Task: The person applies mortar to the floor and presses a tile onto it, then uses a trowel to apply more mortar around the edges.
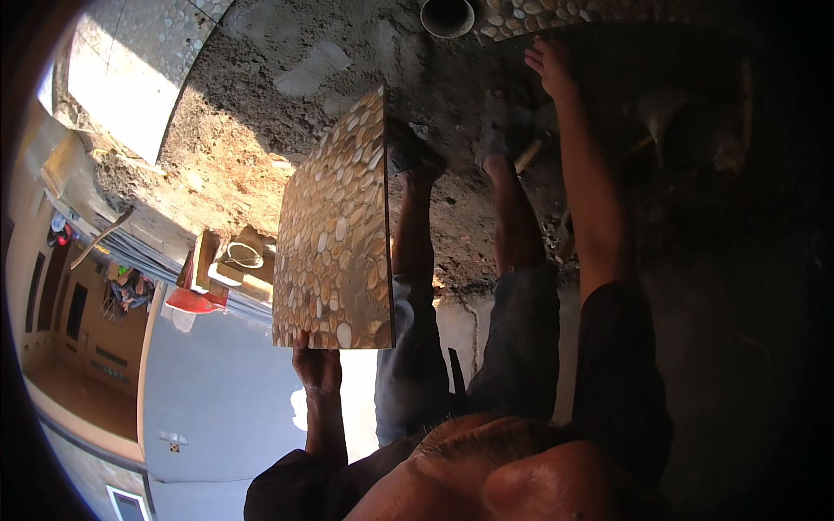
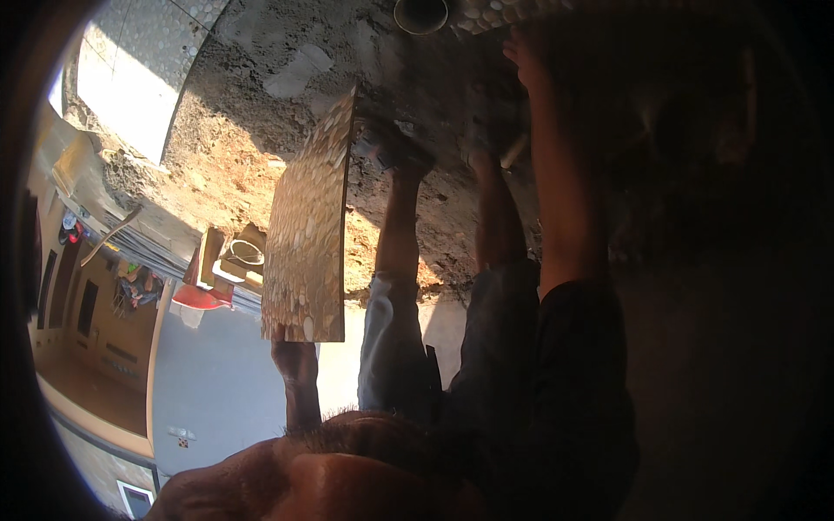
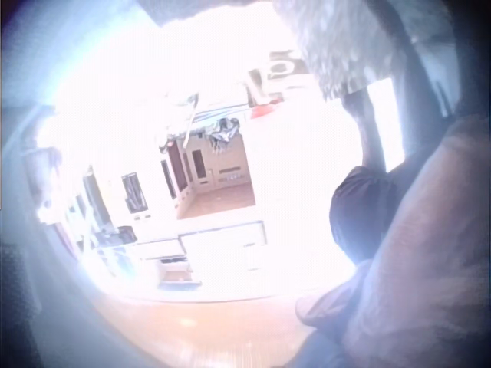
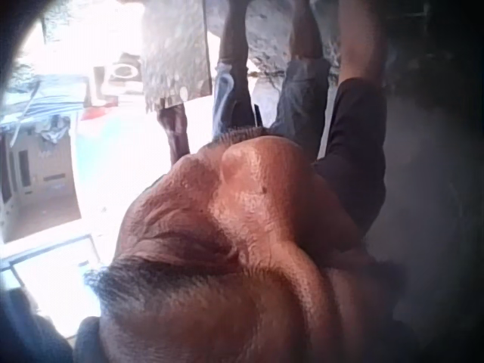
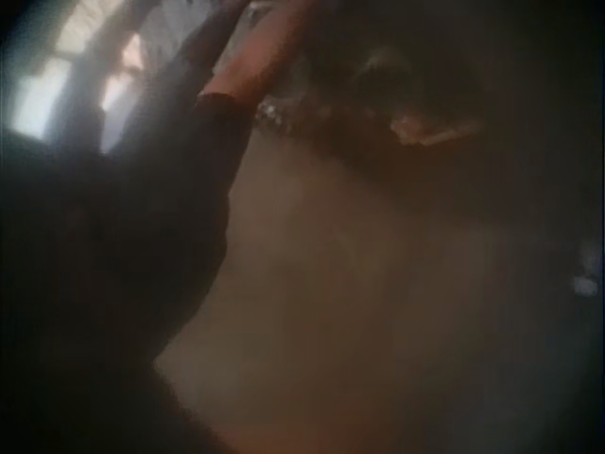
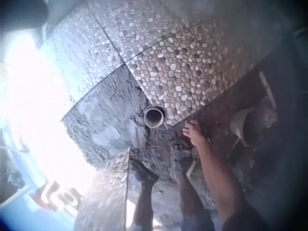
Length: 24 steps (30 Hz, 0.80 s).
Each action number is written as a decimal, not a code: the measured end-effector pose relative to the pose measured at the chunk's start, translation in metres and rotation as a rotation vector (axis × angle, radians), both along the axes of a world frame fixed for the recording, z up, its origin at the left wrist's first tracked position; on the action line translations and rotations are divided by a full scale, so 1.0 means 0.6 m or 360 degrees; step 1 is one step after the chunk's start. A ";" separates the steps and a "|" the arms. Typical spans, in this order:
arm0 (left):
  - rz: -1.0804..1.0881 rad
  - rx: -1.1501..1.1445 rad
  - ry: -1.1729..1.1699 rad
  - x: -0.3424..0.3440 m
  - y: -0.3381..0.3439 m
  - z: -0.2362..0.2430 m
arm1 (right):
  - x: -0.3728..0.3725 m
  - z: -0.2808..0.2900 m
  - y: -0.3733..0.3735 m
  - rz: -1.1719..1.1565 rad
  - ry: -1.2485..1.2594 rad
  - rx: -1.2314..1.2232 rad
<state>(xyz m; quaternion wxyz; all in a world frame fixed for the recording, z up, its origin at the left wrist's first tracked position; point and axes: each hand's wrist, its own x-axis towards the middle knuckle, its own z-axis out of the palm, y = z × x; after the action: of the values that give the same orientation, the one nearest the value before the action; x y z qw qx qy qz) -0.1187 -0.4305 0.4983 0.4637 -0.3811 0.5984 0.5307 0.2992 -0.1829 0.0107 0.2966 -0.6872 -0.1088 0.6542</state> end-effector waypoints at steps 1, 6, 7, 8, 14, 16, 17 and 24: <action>0.0022 -0.0031 0.0015 0.006 -0.006 0.003 | -0.024 0.002 0.033 -0.0074 -0.0071 -0.0013; 0.0081 -0.0100 -0.0075 -0.016 -0.002 0.004 | 0.110 -0.171 0.044 -0.0555 -0.0185 -0.0052; 0.0106 -0.0112 -0.0066 -0.014 -0.005 0.009 | 0.119 -0.178 0.043 -0.0449 -0.0147 -0.0041; 0.0150 -0.0104 -0.0066 -0.013 -0.008 0.011 | 0.129 -0.184 0.044 -0.0347 -0.0111 -0.0027; 0.0203 -0.0101 -0.0004 0.017 0.013 0.011 | 0.004 -0.102 0.003 -0.0306 0.0207 -0.0354; 0.0209 -0.0097 -0.0048 0.008 0.017 0.009 | -0.020 -0.106 -0.025 -0.0303 0.0254 -0.0354; 0.0206 -0.0100 -0.0075 0.001 0.019 0.008 | -0.025 -0.117 -0.034 -0.0325 0.0261 -0.0326; -0.0024 -0.0099 -0.0172 -0.004 0.020 0.011 | -0.123 -0.077 0.000 -0.0440 -0.0026 -0.0321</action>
<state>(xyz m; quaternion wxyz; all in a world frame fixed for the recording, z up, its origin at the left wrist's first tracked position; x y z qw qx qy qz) -0.1212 -0.4186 0.5052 0.4873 -0.4190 0.5916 0.4868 0.2256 -0.1827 -0.0357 0.3123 -0.7273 0.0504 0.6091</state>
